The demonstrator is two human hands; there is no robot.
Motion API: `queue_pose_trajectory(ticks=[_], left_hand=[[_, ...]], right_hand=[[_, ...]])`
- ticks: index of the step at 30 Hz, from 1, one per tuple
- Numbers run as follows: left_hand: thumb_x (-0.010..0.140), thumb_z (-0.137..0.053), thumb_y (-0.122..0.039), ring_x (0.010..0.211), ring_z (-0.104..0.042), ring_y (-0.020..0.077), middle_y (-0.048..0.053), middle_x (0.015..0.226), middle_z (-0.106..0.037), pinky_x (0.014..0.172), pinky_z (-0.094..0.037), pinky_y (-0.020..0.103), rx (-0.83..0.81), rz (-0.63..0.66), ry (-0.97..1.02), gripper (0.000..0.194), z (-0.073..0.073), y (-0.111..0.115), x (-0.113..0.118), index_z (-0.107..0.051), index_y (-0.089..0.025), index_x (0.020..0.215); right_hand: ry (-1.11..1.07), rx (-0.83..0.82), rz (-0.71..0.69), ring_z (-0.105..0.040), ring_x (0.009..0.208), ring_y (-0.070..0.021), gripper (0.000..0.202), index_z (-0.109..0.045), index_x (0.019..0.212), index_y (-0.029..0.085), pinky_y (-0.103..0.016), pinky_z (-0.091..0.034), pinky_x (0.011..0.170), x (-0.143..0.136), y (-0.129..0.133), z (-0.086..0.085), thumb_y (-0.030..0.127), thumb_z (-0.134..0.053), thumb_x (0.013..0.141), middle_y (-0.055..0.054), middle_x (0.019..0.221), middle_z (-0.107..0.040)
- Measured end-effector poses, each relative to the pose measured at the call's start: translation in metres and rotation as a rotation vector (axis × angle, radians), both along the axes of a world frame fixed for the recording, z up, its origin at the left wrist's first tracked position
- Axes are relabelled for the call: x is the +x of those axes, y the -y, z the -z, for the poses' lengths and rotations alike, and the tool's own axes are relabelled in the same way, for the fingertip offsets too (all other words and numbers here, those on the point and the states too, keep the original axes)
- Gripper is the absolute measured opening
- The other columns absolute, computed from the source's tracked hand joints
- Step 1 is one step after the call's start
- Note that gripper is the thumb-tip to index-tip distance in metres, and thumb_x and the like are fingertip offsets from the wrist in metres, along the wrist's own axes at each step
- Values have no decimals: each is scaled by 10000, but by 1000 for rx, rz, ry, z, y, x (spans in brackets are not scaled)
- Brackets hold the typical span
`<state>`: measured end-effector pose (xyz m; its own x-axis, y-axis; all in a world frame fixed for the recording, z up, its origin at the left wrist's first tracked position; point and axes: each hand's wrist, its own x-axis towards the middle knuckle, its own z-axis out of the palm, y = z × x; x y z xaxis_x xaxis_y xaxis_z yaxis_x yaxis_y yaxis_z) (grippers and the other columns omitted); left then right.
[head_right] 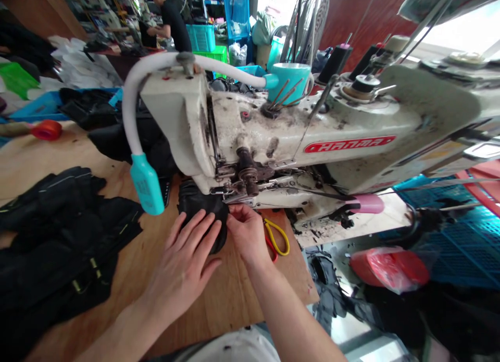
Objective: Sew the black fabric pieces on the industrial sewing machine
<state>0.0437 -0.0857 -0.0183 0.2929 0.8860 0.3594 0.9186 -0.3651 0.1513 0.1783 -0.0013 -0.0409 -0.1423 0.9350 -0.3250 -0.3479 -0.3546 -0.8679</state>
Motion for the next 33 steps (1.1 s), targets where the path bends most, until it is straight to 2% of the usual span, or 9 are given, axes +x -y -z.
queue_pose_trajectory(ticks=[2,5,8,13,16,19,24,28,33], left_hand=[[929,-556,-133,1432,-413,317,102,1498,-527,1215,-291,590,14,48,-39,458,1,-3,-14,-545,-167,1385],[950,-540,-151,1396,-468,274,80,1468,-563,1205,-347,526,-26,120,-1,436,-8,-17,-24,-538,-171,1386],[1002,-496,-223,1329,-532,228,97,1400,-615,1196,-376,439,-45,178,32,370,-25,-32,-22,-533,-110,1352],[1031,-440,-246,1214,-606,234,102,1279,-676,1098,-452,409,-129,361,-89,289,-43,-48,-16,-602,-97,1220],[1030,-448,-262,1197,-613,254,108,1223,-693,1068,-464,427,-175,420,-176,265,-42,-50,-21,-642,-105,1119],[1037,-437,-278,1266,-576,260,108,1279,-674,1122,-422,444,-153,419,-194,288,-35,-47,-26,-643,-107,1144],[1014,-479,-205,1342,-531,245,101,1390,-624,1208,-349,462,-125,396,-145,300,-24,-38,-33,-619,-102,1259],[986,-517,-160,1321,-558,259,108,1390,-627,1178,-405,501,-140,449,-109,305,-21,-41,-41,-638,-107,1261],[969,-512,-128,1318,-563,275,123,1415,-605,1148,-443,518,-131,489,-115,319,-23,-43,-42,-651,-102,1254]], right_hand=[[2,2,8,-538,594,-109,273,-678,711,174,-231,-424,587,-1,2,-1,261,-857,525,21,673,-669],[-3,-2,10,-524,591,-109,307,-658,731,173,-236,-421,589,-5,4,2,272,-860,521,31,661,-645],[73,35,47,-565,653,-146,314,-650,787,184,-272,-457,649,-10,5,8,263,-832,543,15,712,-670],[226,199,28,-598,740,-181,265,-619,846,208,-306,-474,709,-9,11,16,252,-742,615,-2,799,-689],[269,239,-38,-606,755,-177,334,-625,920,205,-295,-471,702,-3,18,16,220,-733,605,-6,831,-694],[308,247,-13,-618,771,-184,393,-628,966,195,-307,-485,710,1,25,15,222,-749,594,-28,878,-699],[377,317,55,-562,683,-155,223,-610,823,185,-290,-461,655,0,31,11,242,-718,637,-8,759,-639],[400,270,42,-517,621,-131,126,-600,753,185,-266,-427,598,3,31,10,247,-676,673,16,685,-595],[326,196,9,-567,635,-138,119,-631,755,179,-260,-452,599,9,32,10,254,-669,670,6,694,-644]])
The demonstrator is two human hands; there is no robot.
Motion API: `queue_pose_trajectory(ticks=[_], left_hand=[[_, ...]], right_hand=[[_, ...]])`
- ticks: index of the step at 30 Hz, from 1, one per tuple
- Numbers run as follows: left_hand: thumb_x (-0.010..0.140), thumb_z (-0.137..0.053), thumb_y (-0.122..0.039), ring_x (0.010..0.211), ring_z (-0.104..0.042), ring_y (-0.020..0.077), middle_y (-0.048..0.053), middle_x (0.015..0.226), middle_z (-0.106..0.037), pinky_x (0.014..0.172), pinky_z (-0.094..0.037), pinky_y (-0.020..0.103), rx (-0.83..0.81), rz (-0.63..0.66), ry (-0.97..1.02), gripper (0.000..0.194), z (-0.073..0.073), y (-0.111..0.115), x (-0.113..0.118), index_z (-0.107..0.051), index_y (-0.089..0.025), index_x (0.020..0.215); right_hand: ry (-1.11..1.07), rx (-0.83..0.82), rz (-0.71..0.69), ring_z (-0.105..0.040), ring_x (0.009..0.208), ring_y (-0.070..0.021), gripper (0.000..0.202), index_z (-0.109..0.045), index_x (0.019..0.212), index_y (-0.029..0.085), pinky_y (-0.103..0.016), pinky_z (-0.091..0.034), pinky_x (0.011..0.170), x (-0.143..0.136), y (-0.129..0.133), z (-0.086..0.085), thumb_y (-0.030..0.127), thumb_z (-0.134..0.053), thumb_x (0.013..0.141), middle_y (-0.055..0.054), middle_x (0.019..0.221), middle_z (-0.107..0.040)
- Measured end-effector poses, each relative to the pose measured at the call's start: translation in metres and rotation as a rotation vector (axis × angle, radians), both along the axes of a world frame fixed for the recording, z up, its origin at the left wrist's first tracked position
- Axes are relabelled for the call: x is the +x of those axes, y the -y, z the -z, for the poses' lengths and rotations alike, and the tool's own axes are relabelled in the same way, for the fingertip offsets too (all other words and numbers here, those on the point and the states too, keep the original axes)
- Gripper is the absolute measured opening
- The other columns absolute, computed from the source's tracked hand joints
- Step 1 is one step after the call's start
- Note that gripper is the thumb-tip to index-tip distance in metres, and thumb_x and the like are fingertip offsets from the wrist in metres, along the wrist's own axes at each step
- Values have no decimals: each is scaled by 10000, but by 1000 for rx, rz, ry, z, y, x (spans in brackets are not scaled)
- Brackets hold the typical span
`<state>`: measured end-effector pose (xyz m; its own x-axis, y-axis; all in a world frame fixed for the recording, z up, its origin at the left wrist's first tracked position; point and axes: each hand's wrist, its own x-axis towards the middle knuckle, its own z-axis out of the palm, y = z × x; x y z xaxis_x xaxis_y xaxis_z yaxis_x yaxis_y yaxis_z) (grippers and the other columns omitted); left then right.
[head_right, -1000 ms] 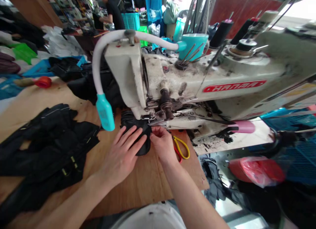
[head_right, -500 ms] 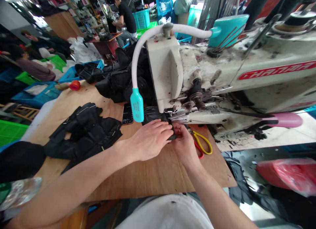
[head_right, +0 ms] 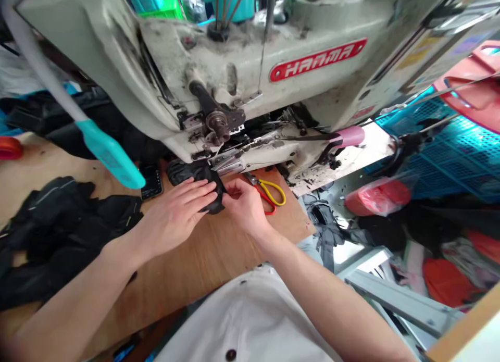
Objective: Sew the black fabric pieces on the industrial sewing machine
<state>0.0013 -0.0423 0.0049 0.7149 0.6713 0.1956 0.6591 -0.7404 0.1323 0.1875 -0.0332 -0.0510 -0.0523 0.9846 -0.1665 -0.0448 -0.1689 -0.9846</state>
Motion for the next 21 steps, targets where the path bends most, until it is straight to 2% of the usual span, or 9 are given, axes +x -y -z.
queue_pose_trajectory(ticks=[7,13,17,21], left_hand=[[984,-501,-162,1305,-570,289,64,1387,-634,1109,-466,563,-62,-3,24,324,0,-1,3,-665,-160,1264],[995,-496,-194,1316,-561,273,64,1376,-642,1132,-442,567,-138,-54,48,320,1,-16,-1,-676,-173,1258],[995,-491,-190,1347,-530,257,71,1396,-628,1177,-391,546,-177,-98,41,344,-3,-26,-4,-646,-168,1301],[1000,-477,-183,1352,-519,258,60,1410,-619,1190,-367,530,-205,-159,15,346,-12,-26,2,-629,-165,1309]], right_hand=[[-73,-56,-38,-552,613,-124,133,-639,761,177,-247,-443,577,2,-1,0,236,-651,643,15,685,-644],[-112,-66,-24,-548,605,-119,142,-647,726,169,-246,-433,575,-5,-18,0,242,-689,612,17,670,-650],[-174,-87,-24,-571,625,-128,181,-659,749,168,-261,-462,616,-11,-30,-3,248,-731,603,14,681,-663],[-228,-114,27,-591,676,-145,258,-639,789,178,-293,-491,684,-19,-29,-3,317,-767,613,7,743,-663]])
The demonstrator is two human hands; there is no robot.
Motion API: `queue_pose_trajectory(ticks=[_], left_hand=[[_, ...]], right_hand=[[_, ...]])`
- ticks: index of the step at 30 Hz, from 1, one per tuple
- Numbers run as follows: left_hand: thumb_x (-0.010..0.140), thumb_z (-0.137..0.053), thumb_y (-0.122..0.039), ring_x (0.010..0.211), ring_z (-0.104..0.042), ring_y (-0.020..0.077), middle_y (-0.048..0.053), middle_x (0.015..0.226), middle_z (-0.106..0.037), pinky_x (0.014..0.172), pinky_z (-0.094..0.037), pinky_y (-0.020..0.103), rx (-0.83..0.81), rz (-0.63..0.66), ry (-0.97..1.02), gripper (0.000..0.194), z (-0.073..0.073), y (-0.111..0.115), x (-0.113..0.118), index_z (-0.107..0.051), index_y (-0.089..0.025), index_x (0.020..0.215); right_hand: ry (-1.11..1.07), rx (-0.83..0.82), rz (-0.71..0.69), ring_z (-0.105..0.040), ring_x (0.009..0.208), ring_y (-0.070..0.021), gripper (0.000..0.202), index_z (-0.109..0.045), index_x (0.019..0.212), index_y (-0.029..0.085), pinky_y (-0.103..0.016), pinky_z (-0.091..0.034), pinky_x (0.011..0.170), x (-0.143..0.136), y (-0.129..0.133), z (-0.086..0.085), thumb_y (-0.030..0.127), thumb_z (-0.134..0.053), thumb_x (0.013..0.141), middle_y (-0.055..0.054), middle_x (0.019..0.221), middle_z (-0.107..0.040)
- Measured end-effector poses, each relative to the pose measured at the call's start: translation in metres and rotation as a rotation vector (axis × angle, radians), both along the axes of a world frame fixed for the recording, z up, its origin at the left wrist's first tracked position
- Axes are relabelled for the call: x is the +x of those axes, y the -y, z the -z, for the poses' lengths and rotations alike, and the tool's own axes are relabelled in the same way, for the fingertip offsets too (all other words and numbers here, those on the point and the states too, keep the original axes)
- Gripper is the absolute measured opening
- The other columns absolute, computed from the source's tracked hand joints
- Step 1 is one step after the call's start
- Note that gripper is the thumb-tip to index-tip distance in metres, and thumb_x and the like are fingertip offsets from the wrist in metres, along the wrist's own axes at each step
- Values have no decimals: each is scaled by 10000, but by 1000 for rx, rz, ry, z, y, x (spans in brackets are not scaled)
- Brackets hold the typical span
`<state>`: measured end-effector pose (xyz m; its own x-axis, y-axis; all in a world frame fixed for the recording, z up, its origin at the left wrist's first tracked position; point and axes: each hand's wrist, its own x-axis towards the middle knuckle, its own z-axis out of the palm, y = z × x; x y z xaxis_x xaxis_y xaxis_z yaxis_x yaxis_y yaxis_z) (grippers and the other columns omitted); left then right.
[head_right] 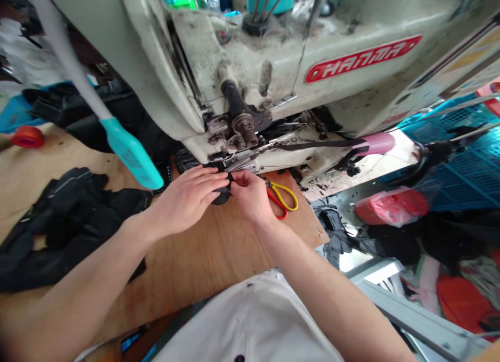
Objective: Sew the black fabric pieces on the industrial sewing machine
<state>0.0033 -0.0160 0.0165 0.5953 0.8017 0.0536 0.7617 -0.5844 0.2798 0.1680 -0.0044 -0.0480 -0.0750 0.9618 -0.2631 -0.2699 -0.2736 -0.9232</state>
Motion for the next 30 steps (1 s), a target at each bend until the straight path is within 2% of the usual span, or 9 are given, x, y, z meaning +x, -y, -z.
queue_pose_trajectory(ticks=[3,6,9,11,15,18,21,25,30], left_hand=[[996,-468,-178,1303,-551,275,66,1359,-654,1155,-393,523,12,-60,-52,318,-10,3,14,-649,-160,1257],[963,-450,-126,1158,-621,298,82,1181,-723,1048,-464,533,13,-75,-145,296,-23,5,31,-681,-142,1148],[949,-447,-124,1051,-643,323,115,1063,-728,920,-514,525,9,-70,-242,260,-34,5,42,-693,-116,1033],[949,-453,-125,1041,-639,328,131,1049,-721,869,-526,502,19,-62,-278,246,-37,5,44,-693,-106,1002],[964,-454,-137,1030,-634,293,105,1017,-720,828,-531,419,94,-37,-226,242,-29,6,34,-695,-117,973],[973,-490,-166,1102,-605,274,82,1045,-715,902,-516,390,121,-32,-169,205,-19,7,27,-691,-130,977],[979,-503,-178,1174,-570,268,75,1128,-690,944,-507,389,129,-55,-144,189,-12,11,24,-680,-145,1038],[977,-507,-185,1158,-579,273,100,1201,-634,942,-514,422,167,-83,-163,202,-7,14,21,-675,-160,1085],[989,-488,-172,1207,-571,268,107,1213,-631,1025,-511,447,198,9,-103,254,1,12,8,-663,-158,1172]], right_hand=[[37,-3,75,-591,714,-156,321,-605,841,188,-306,-494,709,-11,8,-1,325,-769,602,-1,801,-665],[156,39,142,-609,798,-189,361,-572,903,200,-336,-503,768,-22,17,-1,309,-756,613,-32,882,-673],[175,91,141,-622,892,-226,387,-533,921,219,-375,-510,839,-26,25,-1,374,-761,648,-74,975,-666],[163,77,120,-631,897,-233,423,-521,937,225,-378,-519,817,-22,28,-1,390,-777,644,-84,1007,-669],[219,62,100,-630,786,-195,403,-566,918,204,-329,-515,712,-3,28,-2,308,-795,604,-47,909,-685],[258,92,41,-615,723,-172,285,-613,839,193,-316,-511,689,8,24,-2,282,-762,614,-22,817,-678],[210,66,-13,-608,692,-166,248,-638,813,189,-320,-517,684,10,21,0,283,-752,613,-13,768,-680],[81,2,-67,-608,660,-159,274,-627,831,194,-303,-521,648,6,18,1,255,-745,592,3,736,-683],[2,-26,-95,-621,647,-152,292,-574,845,214,-271,-522,609,10,16,1,177,-714,590,26,717,-671]])
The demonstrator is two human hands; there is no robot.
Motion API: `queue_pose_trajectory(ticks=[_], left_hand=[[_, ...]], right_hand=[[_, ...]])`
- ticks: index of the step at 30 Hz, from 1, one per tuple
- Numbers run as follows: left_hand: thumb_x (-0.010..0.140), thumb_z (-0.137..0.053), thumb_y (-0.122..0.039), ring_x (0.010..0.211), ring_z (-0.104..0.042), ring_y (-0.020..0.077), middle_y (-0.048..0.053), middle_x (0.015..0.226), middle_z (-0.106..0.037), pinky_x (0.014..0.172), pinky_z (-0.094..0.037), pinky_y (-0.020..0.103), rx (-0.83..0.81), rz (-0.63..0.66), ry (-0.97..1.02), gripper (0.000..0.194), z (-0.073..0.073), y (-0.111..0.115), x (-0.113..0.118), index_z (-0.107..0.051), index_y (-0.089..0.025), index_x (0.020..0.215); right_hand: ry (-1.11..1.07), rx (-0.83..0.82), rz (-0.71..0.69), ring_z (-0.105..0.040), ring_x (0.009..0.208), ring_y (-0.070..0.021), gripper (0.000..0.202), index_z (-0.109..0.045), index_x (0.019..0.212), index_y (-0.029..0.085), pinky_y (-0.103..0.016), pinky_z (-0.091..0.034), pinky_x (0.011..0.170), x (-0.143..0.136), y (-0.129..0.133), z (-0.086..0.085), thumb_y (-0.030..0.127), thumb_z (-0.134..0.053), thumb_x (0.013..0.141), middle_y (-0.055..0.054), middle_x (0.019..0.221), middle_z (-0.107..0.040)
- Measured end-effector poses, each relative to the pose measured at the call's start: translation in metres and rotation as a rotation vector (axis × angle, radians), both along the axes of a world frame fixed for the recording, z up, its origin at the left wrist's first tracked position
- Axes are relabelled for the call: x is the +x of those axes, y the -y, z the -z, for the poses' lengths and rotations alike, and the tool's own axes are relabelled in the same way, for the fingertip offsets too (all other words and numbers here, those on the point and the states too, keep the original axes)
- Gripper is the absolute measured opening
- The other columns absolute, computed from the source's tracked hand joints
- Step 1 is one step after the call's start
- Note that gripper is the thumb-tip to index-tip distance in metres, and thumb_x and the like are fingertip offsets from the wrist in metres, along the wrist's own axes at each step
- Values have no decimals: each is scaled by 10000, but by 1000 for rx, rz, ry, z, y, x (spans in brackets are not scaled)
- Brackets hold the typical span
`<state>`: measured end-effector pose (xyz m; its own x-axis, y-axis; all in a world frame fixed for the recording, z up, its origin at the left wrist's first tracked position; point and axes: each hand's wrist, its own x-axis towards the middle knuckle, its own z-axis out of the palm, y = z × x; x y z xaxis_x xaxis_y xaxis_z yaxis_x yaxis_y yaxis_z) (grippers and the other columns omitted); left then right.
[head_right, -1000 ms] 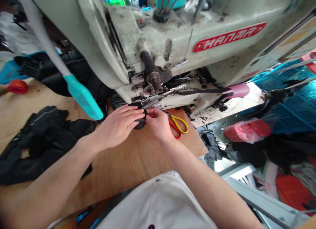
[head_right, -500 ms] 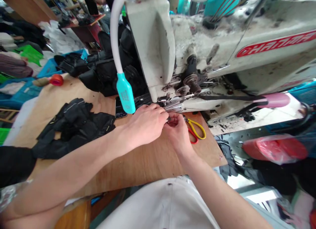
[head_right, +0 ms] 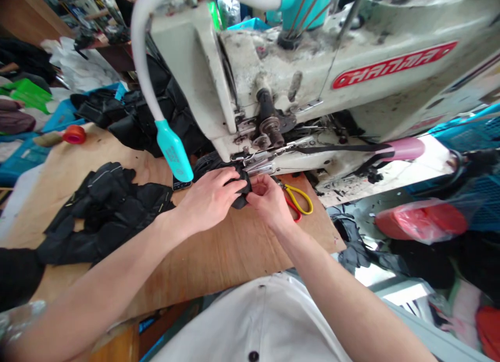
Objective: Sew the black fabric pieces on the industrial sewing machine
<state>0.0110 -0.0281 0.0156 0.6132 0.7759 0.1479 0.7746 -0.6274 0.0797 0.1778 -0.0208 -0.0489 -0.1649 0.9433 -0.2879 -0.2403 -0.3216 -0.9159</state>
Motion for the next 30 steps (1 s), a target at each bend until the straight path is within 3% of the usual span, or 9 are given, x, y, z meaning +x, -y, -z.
queue_pose_trajectory(ticks=[9,22,30], left_hand=[[974,-486,-149,1305,-543,290,123,1297,-628,1063,-536,491,-70,79,92,328,5,-7,-19,-688,-176,1231],[954,-533,-165,1239,-580,311,124,1242,-652,1040,-539,504,2,-39,117,303,12,1,0,-710,-169,1200],[938,-562,-160,1075,-624,306,99,1205,-689,937,-560,499,90,-50,53,307,7,-18,-3,-705,-172,1209]], right_hand=[[-12,11,-23,-613,645,-137,189,-626,780,177,-284,-546,617,11,-3,4,242,-720,628,17,740,-649],[53,51,-37,-580,605,-122,144,-622,788,175,-263,-506,584,10,-5,8,211,-658,653,16,729,-638],[-30,-23,67,-576,609,-131,200,-647,766,170,-270,-492,604,-7,-18,-2,285,-749,636,8,693,-651]])
